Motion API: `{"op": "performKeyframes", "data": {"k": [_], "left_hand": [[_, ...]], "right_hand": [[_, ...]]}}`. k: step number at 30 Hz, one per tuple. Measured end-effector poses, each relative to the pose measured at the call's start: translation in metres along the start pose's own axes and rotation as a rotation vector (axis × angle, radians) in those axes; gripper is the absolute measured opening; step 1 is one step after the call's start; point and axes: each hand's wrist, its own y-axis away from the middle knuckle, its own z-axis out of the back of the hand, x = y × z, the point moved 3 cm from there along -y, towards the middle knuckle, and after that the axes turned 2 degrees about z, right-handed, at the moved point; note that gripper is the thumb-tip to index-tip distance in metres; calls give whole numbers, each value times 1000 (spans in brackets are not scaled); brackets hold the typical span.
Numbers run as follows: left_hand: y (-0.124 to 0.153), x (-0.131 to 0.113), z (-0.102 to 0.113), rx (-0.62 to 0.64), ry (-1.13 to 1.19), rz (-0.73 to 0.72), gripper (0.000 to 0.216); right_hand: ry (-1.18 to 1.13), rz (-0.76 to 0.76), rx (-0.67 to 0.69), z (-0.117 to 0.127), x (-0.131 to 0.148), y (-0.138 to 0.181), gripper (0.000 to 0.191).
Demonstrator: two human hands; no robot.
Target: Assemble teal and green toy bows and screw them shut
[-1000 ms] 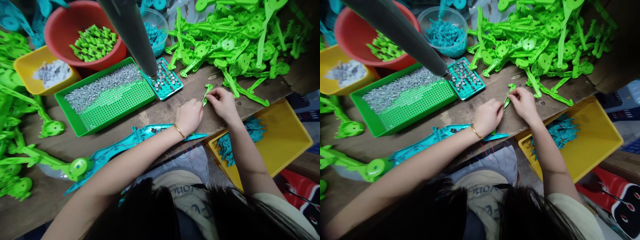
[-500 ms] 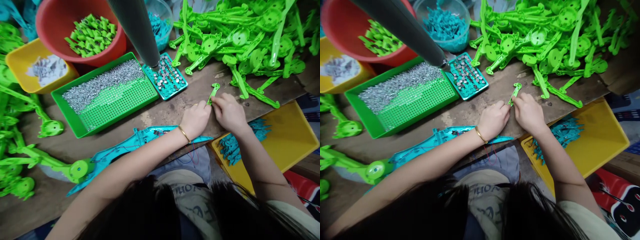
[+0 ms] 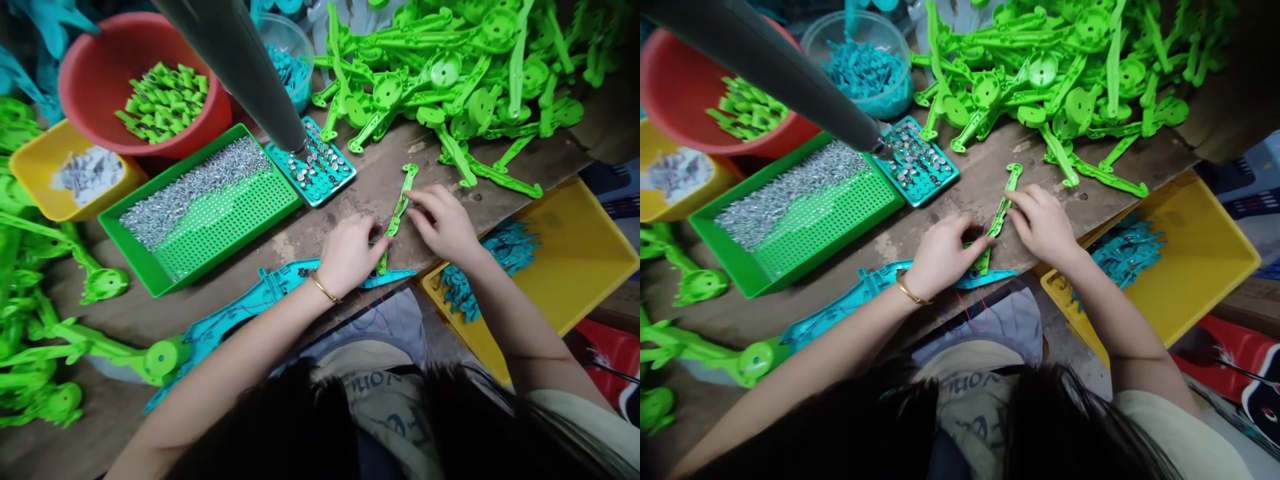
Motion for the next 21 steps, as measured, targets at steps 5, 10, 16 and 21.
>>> {"op": "performKeyframes", "data": {"k": [5, 10, 16, 21], "left_hand": [[-2, 2, 0, -136, 106, -68, 12], [-9, -1, -2, -301, 69, -191, 20], [-15, -5, -4, -209, 209, -271, 13], [-12, -4, -2, -148, 139, -268, 17]], "right_hand": [[-103, 13, -16, -6, 12, 4, 16], [-113, 21, -38, -13, 8, 7, 18], [-184, 18, -43, -4, 9, 11, 18], [-244, 72, -74, 1, 15, 13, 16]]}}
